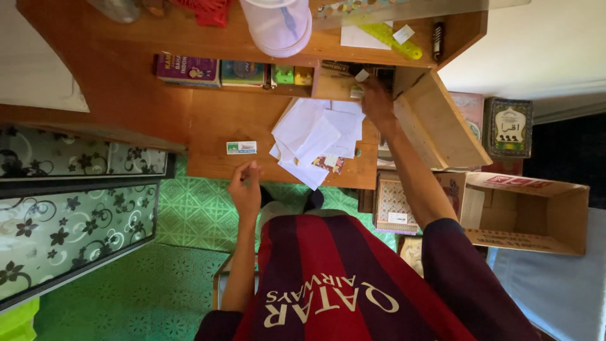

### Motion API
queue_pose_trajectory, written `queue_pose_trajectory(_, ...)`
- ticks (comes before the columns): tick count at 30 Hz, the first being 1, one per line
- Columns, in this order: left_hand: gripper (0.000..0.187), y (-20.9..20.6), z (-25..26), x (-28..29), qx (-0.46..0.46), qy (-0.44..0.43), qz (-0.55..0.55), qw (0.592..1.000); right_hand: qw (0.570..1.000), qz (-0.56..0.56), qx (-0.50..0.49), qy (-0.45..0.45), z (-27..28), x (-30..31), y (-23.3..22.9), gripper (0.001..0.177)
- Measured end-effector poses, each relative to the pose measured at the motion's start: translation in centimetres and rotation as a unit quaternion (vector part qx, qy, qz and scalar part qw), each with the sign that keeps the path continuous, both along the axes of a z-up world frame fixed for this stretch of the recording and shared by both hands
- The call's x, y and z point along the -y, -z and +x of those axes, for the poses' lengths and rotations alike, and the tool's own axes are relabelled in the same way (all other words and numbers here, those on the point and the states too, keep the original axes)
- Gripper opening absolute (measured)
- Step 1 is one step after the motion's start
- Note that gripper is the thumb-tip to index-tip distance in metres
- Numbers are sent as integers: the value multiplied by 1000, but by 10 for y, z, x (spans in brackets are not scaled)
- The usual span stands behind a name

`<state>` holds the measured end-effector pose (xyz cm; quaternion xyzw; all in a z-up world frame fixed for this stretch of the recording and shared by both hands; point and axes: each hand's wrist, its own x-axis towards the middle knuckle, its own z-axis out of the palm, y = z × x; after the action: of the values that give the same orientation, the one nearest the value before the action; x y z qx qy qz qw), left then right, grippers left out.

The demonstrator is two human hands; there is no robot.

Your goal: Organizing papers, pens, and other supplies on a desk.

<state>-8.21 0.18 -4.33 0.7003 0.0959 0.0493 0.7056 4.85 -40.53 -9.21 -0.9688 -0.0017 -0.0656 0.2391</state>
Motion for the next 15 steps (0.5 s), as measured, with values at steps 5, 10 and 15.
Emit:
queue_pose_trajectory(5,24,-9,-1,1,0,-6,0,1000,999,-20,-47,-2,1,-5,-16,53)
queue_pose_trajectory(10,24,-9,6,9,22,9,56,998,997,-44,-59,7,1,-6,-18,51)
queue_pose_trajectory(15,25,-5,14,24,3,37,17,999,998,-27,-55,19,0,-2,-7,51)
